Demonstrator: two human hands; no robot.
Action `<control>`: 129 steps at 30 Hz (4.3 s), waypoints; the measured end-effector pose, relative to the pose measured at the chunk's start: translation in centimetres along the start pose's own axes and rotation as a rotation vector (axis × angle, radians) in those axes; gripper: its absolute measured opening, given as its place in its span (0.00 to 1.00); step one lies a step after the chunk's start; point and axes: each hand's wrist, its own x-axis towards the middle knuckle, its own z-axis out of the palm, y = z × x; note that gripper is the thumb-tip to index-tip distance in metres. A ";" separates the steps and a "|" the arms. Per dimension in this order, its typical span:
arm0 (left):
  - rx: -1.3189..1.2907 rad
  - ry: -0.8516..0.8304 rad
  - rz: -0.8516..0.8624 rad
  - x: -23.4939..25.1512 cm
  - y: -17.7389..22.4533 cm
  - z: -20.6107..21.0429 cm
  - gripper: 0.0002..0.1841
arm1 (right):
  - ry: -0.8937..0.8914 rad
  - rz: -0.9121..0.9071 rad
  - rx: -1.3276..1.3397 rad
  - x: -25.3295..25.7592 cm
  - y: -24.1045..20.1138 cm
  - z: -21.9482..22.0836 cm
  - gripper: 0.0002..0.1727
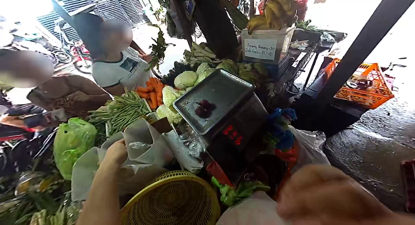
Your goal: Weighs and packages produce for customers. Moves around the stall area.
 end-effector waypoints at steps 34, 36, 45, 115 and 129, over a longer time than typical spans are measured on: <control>-0.060 0.515 -0.065 4.6 -7.4 0.3 0.34 | -0.465 0.652 -1.041 -11.0 21.5 -9.8 0.50; -0.018 0.452 -0.084 6.1 -9.9 1.2 0.32 | -0.461 0.668 -1.040 -11.0 21.3 -9.6 0.49; -0.227 0.403 -0.105 5.9 -9.8 1.6 0.25 | -0.302 0.527 -1.097 -9.8 20.2 -8.5 0.32; -0.191 0.303 -0.292 1.8 -4.3 -0.9 0.20 | -0.072 0.420 -0.969 -9.1 22.0 -8.8 0.18; -0.197 0.303 -0.311 1.1 -3.6 -1.0 0.25 | -0.154 0.447 -1.027 -8.8 22.5 -8.3 0.21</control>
